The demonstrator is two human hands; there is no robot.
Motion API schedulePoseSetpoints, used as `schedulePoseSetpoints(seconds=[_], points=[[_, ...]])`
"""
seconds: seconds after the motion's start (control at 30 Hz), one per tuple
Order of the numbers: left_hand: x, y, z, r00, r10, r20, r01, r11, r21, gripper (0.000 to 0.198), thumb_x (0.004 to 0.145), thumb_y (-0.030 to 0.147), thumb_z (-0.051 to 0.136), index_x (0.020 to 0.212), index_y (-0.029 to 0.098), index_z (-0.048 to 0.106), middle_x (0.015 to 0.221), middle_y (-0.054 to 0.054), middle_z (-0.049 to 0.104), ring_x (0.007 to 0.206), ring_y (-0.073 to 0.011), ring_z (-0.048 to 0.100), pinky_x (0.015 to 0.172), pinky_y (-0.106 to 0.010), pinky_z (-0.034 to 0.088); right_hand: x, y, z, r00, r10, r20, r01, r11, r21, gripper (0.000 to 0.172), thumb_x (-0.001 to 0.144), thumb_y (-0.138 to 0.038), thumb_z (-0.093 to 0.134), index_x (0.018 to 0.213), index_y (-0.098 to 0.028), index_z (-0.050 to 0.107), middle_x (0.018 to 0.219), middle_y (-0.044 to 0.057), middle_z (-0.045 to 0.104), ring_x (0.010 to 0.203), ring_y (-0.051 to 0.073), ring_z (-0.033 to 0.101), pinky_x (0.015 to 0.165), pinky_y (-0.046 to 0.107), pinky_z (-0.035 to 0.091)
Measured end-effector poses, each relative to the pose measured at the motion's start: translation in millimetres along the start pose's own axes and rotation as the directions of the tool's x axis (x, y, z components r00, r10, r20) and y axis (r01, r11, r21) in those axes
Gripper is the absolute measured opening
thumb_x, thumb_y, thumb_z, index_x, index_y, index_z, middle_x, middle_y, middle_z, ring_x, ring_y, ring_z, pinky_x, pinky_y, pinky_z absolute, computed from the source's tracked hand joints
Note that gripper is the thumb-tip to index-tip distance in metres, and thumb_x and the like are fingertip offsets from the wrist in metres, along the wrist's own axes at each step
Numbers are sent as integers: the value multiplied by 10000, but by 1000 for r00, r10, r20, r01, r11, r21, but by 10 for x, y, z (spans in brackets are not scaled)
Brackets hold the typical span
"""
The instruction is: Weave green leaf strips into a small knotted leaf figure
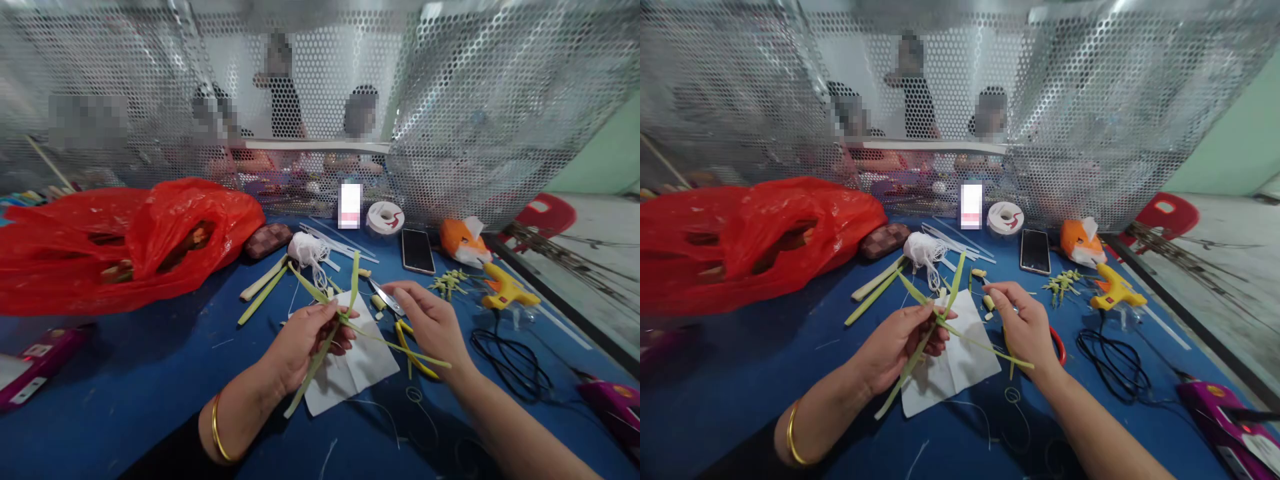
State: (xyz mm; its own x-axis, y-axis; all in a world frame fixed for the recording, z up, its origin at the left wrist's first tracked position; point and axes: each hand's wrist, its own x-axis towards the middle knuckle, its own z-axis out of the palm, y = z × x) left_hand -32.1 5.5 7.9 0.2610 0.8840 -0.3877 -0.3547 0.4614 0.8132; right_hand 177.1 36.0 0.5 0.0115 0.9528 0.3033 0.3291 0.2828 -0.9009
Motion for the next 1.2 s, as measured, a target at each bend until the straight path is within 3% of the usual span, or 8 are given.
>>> schedulePoseSetpoints(seconds=[0.13, 0.23, 0.53, 0.63, 0.77, 0.87, 0.97, 1.2], points=[[-8, 72, -21, 998, 46, -40, -45, 998, 35, 444, 817, 529, 668, 904, 102, 752, 736, -105, 697, 633, -159, 621, 629, -281, 467, 87, -47, -186, 899, 180, 399, -275, 942, 193, 587, 888, -680, 481, 813, -177, 774, 877, 120, 770, 861, 261, 698, 819, 399, 526], [-9, 81, 14, 996, 59, -69, -55, 997, 58, 395, 791, 477, 717, 909, 102, 759, 784, -109, 716, 658, -147, 626, 635, -262, 470, 102, -82, -303, 863, 121, 491, -206, 971, 123, 521, 846, -669, 563, 841, -193, 775, 880, 103, 769, 837, 256, 700, 777, 379, 531], [11, -2, 157, 984, 28, -176, -33, 999, -23, 364, 731, 358, 803, 990, 105, 762, 830, -108, 754, 671, -146, 660, 642, -244, 492, -65, 44, -226, 906, -366, 210, 418, 848, -326, 195, 929, -328, 574, 841, -240, 724, 891, 67, 743, 893, 264, 678, 816, 416, 500], [36, -30, 144, 979, 38, -199, -52, 996, -68, 362, 711, 342, 821, 977, 105, 761, 854, -122, 767, 725, -168, 685, 648, -239, 494, -124, 43, -207, 834, -551, 6, 470, 706, -530, 168, 905, -269, 601, 1016, -213, 714, 1049, 118, 729, 1070, 318, 638, 916, 473, 466], [36, -43, 123, 977, 80, -195, -108, 985, -136, 388, 741, 435, 786, 938, 101, 758, 844, -140, 775, 808, -216, 713, 730, -275, 517, -258, 23, -107, 755, -653, 60, 583, 627, -516, 169, 887, -175, 623, 1036, -207, 695, 981, 92, 740, 1035, 289, 647, 909, 439, 463], [15, -61, 130, 980, 98, -173, -129, 976, -177, 482, 781, 542, 715, 974, 102, 756, 869, -151, 779, 894, -245, 716, 836, -314, 516, -365, 47, 22, 832, -535, 148, 553, 775, -307, 130, 911, -203, 608, 1010, -219, 690, 940, 57, 749, 948, 244, 674, 862, 388, 484], [2, -101, 158, 986, 110, -125, -131, 976, -175, 522, 790, 584, 679, 1017, 120, 758, 903, -140, 784, 975, -258, 704, 935, -335, 484, -410, 75, 130, 944, -233, 233, 254, 965, -67, 164, 939, -299, 571, 982, -215, 705, 930, 51, 761, 880, 218, 699, 791, 333, 517], [35, -236, 182, 992, 116, -49, -120, 987, -103, 477, 792, 558, 682, 1064, 174, 760, 985, -107, 782, 1092, -281, 662, 1031, -399, 421, -361, 1, 205, 941, 135, 309, -212, 950, 231, 284, 844, -448, 628, 761, -189, 709, 729, 45, 737, 763, 221, 685, 738, 316, 528]])
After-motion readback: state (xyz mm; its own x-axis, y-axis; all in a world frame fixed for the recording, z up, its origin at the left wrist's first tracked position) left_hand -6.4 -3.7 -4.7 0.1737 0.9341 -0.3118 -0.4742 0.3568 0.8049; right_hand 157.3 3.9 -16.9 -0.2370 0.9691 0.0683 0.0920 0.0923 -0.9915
